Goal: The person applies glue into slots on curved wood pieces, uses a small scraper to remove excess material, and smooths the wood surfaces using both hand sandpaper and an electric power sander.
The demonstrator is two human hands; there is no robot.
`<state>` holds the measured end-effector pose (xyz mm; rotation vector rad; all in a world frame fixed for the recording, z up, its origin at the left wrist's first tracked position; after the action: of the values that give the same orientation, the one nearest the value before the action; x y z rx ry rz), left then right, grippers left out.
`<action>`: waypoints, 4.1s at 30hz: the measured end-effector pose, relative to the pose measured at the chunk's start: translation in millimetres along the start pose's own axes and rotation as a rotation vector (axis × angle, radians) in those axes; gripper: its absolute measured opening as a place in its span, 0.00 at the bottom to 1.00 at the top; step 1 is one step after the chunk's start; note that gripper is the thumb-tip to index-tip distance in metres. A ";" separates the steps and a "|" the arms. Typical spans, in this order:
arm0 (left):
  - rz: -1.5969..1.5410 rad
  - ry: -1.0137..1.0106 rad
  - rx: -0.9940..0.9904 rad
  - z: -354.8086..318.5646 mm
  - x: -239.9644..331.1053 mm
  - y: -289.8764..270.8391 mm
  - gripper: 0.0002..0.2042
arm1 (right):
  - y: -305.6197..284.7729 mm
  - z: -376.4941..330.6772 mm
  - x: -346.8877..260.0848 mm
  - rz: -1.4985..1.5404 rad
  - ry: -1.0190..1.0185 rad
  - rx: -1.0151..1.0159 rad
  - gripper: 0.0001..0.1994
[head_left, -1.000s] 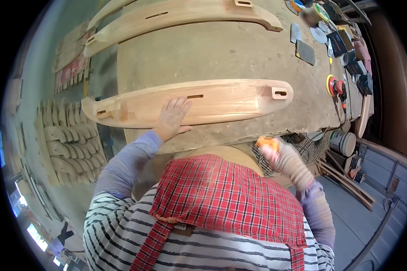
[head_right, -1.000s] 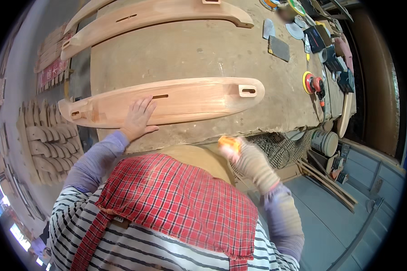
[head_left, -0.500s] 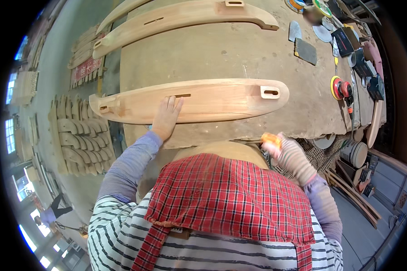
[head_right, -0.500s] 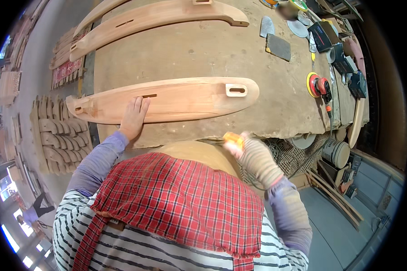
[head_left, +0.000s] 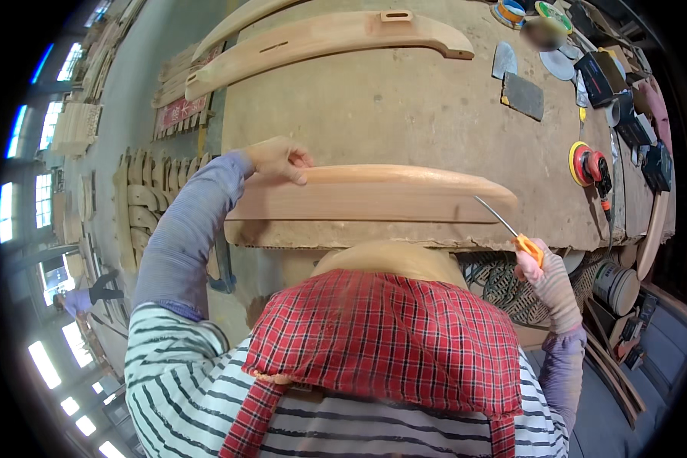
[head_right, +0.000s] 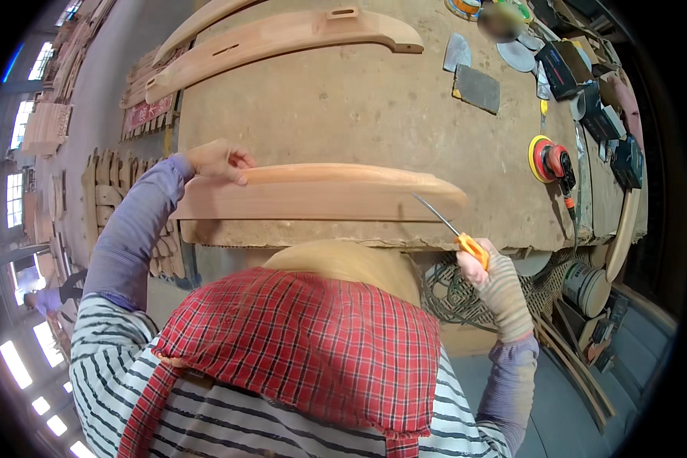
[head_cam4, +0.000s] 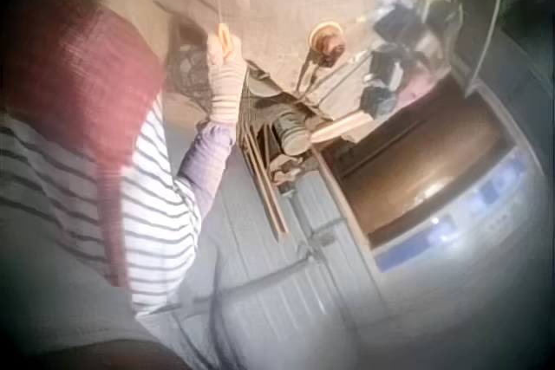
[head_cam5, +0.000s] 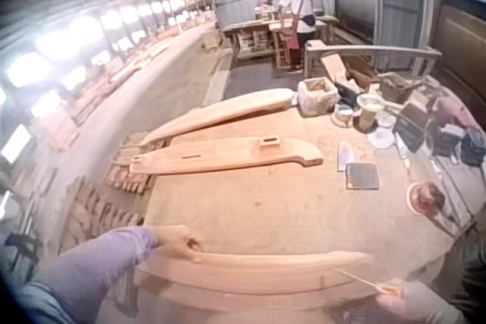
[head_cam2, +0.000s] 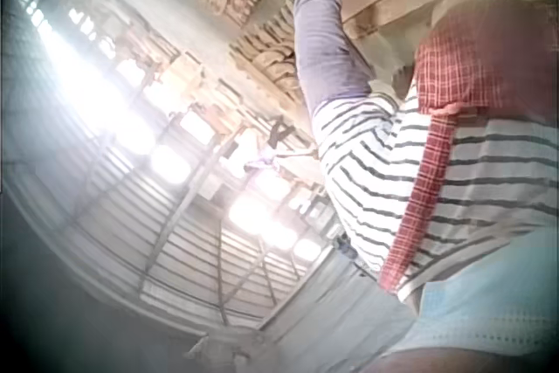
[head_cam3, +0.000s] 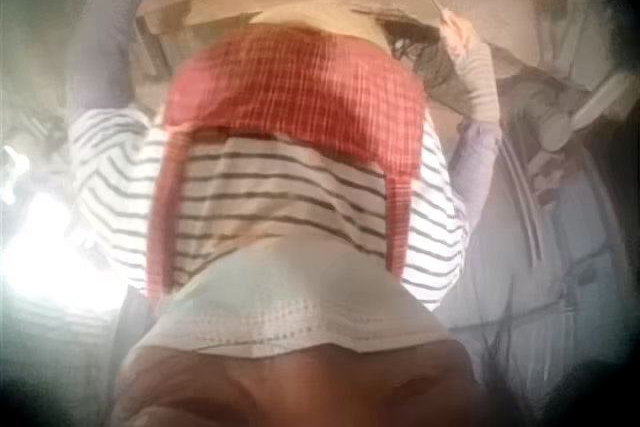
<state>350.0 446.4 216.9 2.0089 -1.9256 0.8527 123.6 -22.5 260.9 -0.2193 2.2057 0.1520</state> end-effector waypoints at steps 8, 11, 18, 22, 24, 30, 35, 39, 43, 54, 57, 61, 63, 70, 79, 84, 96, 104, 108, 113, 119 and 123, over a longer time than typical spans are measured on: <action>-0.373 0.171 0.576 11.6 -50.2 17.5 0.23 | 89.3 42.6 -47.3 -0.949 0.048 -0.015 0.33; -0.087 0.045 0.699 -37.0 -67.6 10.9 0.23 | 52.7 30.5 -27.4 -0.893 0.060 0.142 0.30; 0.244 -0.172 0.557 -50.6 -101.8 15.4 0.24 | 110.8 79.1 -77.7 -0.581 -0.117 -0.033 0.13; 0.311 0.011 0.630 -49.9 -101.8 -41.2 0.21 | 148.7 146.9 -140.2 -0.613 -0.308 -0.101 0.17; 0.412 -0.079 0.801 -38.9 -122.9 -87.1 0.24 | 145.3 202.7 -185.8 -0.557 -0.223 -0.030 0.18; 0.603 -0.005 1.137 23.7 -116.8 -208.4 0.33 | 111.4 324.7 -233.1 -0.422 0.153 0.168 0.21; 0.658 -0.095 1.218 75.9 -122.5 -257.0 0.26 | 188.9 371.7 -246.3 -0.706 0.180 0.000 0.31; 0.871 -0.038 1.338 84.7 -115.2 -264.3 0.15 | 189.8 366.4 -216.7 -1.012 0.076 -0.141 0.33; 0.796 -0.051 1.244 87.2 -111.6 -270.1 0.14 | 142.3 314.2 -195.6 -1.281 0.308 -0.308 0.29; 0.665 0.121 0.998 101.6 -60.5 -208.4 0.27 | -66.5 195.7 -65.9 -1.457 0.092 0.313 0.36; 0.608 0.118 1.029 93.6 -39.7 -180.8 0.27 | -90.0 192.8 -59.6 -1.415 0.022 0.394 0.35; 0.630 0.022 0.960 78.3 -28.9 -138.5 0.25 | -114.0 198.1 -90.7 -1.220 -0.193 0.368 0.25; 0.639 -0.040 0.906 68.5 -28.7 -118.6 0.27 | -147.7 212.6 -115.6 -1.045 -0.291 0.493 0.24; 0.498 0.270 0.602 19.0 66.1 -47.8 0.34 | -235.9 352.4 -200.6 -0.673 -0.461 0.723 0.31; 0.356 -0.087 0.086 27.4 35.2 30.4 0.21 | -297.4 540.7 -182.1 0.303 -0.814 0.828 0.26; 0.490 -0.086 0.174 5.9 27.2 39.7 0.18 | -255.3 509.4 -212.5 -0.243 -0.715 0.917 0.24; 0.657 -0.042 0.826 -17.0 40.2 95.9 0.27 | -113.2 191.9 -236.0 0.047 -0.871 0.489 0.16; 0.671 0.158 0.974 9.2 7.1 170.2 0.29 | 34.4 73.7 -87.1 0.034 -0.435 0.427 0.15; 0.330 0.327 0.894 -3.1 11.0 173.9 0.30 | 135.7 62.0 -32.0 -0.018 -0.180 0.161 0.14; -0.247 0.543 0.491 4.8 50.4 205.7 0.25 | 244.1 73.0 -8.9 -0.249 -0.257 -0.104 0.11; -0.638 0.351 0.471 15.2 17.6 240.8 0.14 | 236.4 82.5 -9.7 -0.038 -0.256 -0.163 0.20; -0.926 0.168 0.632 20.5 -11.1 252.6 0.14 | 106.0 115.5 -52.7 -0.603 -0.693 0.422 0.20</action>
<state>110.9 416.8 137.7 2.6385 -0.4728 1.3407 222.2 108.1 237.2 -0.4960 1.3657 -0.4979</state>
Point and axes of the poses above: each hand's wrist, its own z-axis towards the middle knuckle, its own y-axis out of the palm, x = y × z, the point moved 7 cm from there along z, towards the middle knuckle, and after that the axes turned 6 degrees about -x, right-handed, at the moved point
